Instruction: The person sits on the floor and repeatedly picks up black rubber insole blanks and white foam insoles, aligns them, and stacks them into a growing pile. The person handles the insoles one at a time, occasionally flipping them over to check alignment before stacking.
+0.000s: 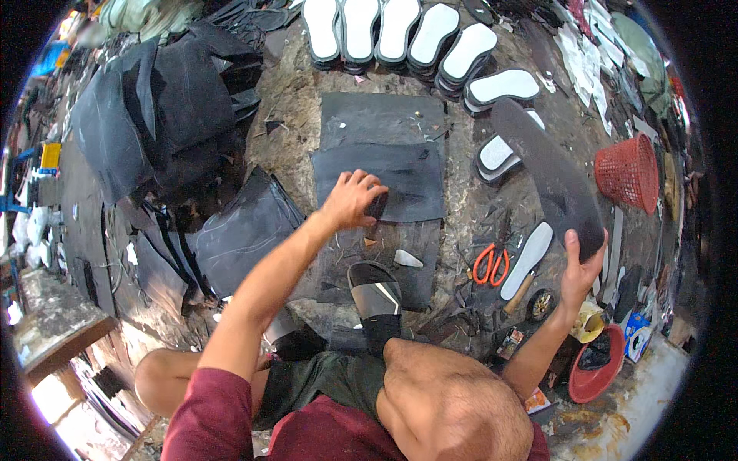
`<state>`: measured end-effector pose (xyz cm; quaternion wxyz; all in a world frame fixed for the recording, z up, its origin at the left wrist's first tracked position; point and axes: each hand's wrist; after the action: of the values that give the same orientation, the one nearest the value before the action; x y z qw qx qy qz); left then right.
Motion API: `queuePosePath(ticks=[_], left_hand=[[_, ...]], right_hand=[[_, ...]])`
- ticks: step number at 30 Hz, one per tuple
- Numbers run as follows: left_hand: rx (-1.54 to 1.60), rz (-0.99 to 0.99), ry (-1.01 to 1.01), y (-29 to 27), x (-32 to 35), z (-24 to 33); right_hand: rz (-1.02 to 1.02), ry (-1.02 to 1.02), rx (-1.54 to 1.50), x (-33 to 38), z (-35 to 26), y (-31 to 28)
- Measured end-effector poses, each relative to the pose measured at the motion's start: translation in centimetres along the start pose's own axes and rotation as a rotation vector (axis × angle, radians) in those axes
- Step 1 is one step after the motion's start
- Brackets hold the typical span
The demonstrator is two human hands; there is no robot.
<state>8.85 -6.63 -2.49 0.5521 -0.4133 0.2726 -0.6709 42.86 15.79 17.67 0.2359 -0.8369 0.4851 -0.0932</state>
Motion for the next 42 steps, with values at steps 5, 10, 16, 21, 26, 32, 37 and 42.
queuePosePath(ticks=[5, 10, 16, 21, 26, 32, 37, 42], left_hand=[[0.591, -0.262, -0.226, -7.0, -4.5, -5.5], [0.591, -0.397, -0.216, -8.7, -5.5, -7.9], [0.871, -0.102, -0.045, -7.1, -0.9, -4.3], [1.652, 0.518, -0.465, -2.1, 4.7, -0.7], [1.600, 0.653, -0.743, 2.2, 8.6, 0.9], [1.455, 0.674, -0.773, 2.8, 8.1, 1.2], [1.386, 0.627, -0.835, 3.6, 7.6, 0.6], [1.353, 0.640, -0.850, 4.3, 7.6, 0.2]], right_hand=[[0.119, 0.131, -0.120, -1.3, -0.3, 2.4], [0.267, -0.168, -0.148, -3.1, -3.8, 6.8], [0.016, 0.004, -0.497, -4.7, 0.1, 11.8], [-0.295, 0.225, -0.552, -3.5, 8.3, 18.7], [-0.528, 0.426, -0.476, -1.4, 10.7, 20.2], [-0.507, 0.505, -0.389, -1.7, 12.0, 19.9], [-0.501, 0.509, -0.397, -1.5, 13.6, 20.3], [-0.506, 0.528, -0.401, -1.4, 13.6, 20.7]])
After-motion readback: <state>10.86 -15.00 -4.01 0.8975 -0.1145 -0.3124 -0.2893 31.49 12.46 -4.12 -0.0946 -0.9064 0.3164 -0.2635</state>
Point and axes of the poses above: each hand's wrist, its own x-axis away from the middle knuckle, its own y-axis out of the palm, z = x × y, and after that the axes turned 13 degrees about -z, right-handed
